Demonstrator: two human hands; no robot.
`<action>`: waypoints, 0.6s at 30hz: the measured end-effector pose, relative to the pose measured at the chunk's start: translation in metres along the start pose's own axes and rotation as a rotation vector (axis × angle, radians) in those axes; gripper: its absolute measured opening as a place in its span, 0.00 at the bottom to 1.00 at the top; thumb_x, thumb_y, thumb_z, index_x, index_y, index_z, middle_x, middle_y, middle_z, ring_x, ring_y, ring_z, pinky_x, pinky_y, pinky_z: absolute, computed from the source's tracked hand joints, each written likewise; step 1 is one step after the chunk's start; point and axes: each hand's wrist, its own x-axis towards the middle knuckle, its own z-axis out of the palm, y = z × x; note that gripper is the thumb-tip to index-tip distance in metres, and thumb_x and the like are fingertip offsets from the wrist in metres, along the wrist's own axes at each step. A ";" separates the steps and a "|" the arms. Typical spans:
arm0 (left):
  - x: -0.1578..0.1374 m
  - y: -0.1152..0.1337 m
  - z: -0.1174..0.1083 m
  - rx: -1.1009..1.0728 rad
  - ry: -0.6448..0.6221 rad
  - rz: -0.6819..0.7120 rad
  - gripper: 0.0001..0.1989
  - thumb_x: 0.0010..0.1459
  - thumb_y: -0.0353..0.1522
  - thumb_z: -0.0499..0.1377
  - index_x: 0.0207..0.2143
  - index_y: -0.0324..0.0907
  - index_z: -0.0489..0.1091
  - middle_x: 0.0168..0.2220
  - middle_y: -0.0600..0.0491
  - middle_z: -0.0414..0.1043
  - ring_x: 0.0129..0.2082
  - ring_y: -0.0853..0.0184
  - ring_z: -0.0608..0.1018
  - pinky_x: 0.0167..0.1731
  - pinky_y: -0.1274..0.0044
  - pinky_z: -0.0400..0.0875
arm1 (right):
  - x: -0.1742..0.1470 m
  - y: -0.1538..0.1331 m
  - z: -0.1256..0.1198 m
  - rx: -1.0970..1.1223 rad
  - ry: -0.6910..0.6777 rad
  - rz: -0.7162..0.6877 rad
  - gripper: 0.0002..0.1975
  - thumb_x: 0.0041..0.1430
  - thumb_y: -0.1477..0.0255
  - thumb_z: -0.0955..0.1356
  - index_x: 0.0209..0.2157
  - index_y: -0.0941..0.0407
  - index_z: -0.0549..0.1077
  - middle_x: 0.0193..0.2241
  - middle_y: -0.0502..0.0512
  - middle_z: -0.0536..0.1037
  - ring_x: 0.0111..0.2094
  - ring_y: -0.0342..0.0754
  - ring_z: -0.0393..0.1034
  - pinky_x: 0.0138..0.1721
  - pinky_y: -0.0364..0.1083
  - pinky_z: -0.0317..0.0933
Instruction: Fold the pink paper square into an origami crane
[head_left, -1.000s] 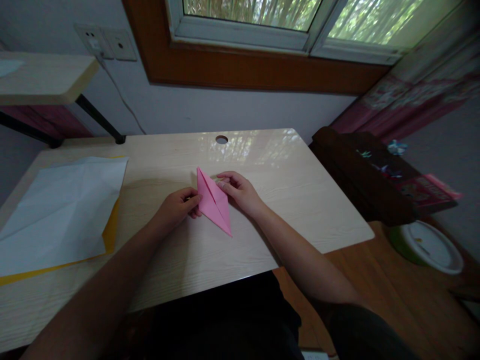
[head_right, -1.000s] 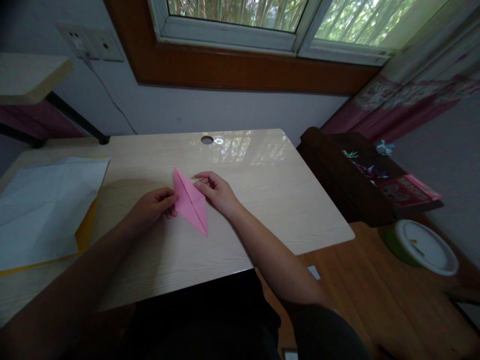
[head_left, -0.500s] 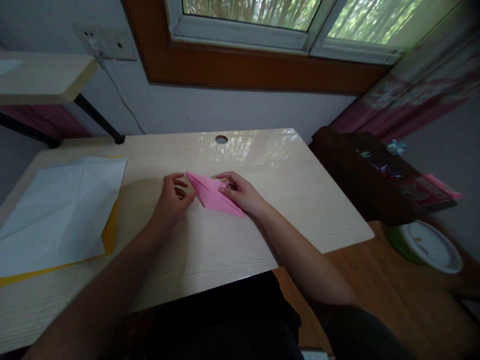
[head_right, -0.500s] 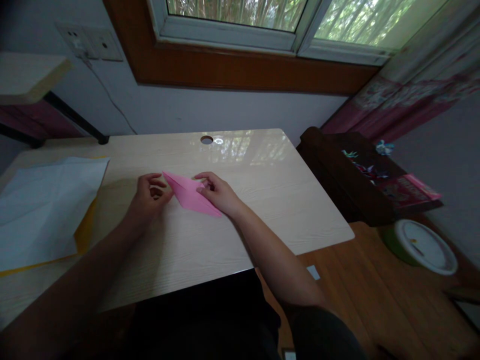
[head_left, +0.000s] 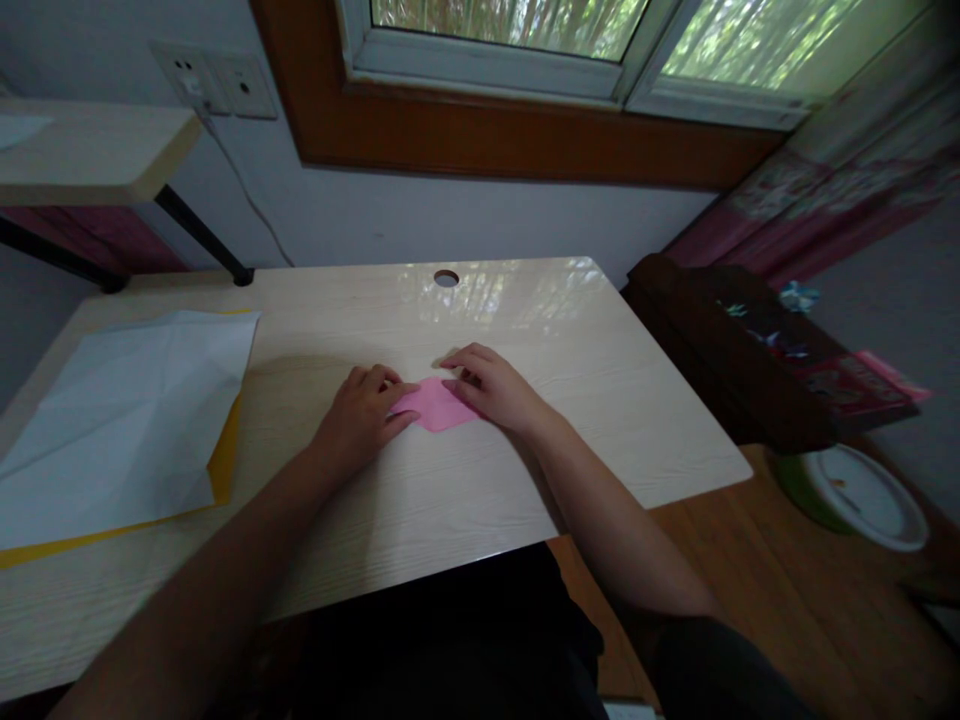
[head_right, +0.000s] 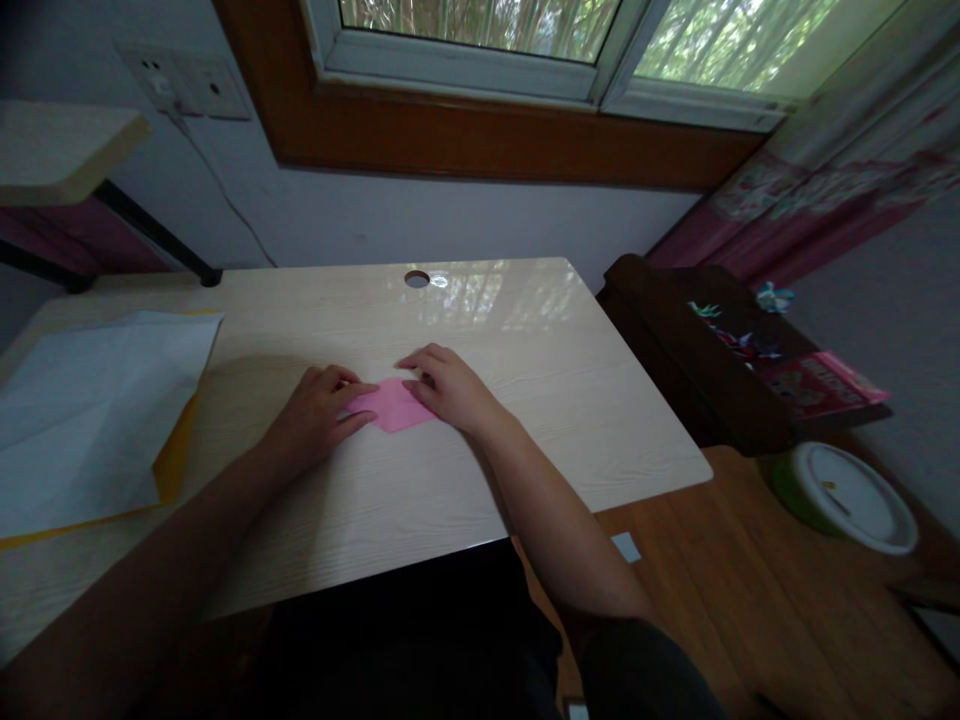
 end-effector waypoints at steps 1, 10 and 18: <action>0.000 0.000 0.001 0.010 -0.001 -0.012 0.20 0.65 0.42 0.61 0.55 0.44 0.74 0.48 0.43 0.70 0.46 0.54 0.69 0.50 0.61 0.67 | 0.000 0.001 -0.001 -0.058 0.020 -0.029 0.12 0.65 0.73 0.69 0.50 0.55 0.76 0.46 0.60 0.76 0.45 0.51 0.70 0.50 0.53 0.65; 0.000 -0.008 0.003 -0.084 0.011 -0.006 0.28 0.64 0.39 0.62 0.63 0.43 0.63 0.48 0.44 0.71 0.48 0.54 0.70 0.52 0.60 0.65 | 0.005 -0.014 0.023 -0.154 -0.089 -0.239 0.16 0.66 0.67 0.70 0.54 0.53 0.73 0.51 0.61 0.75 0.52 0.56 0.67 0.55 0.58 0.63; -0.003 -0.025 -0.021 -0.275 -0.105 -0.015 0.22 0.63 0.35 0.62 0.59 0.45 0.67 0.48 0.47 0.73 0.48 0.57 0.73 0.53 0.63 0.67 | 0.005 -0.010 0.027 -0.267 -0.070 -0.258 0.16 0.70 0.64 0.66 0.54 0.56 0.73 0.51 0.62 0.76 0.52 0.56 0.68 0.54 0.57 0.65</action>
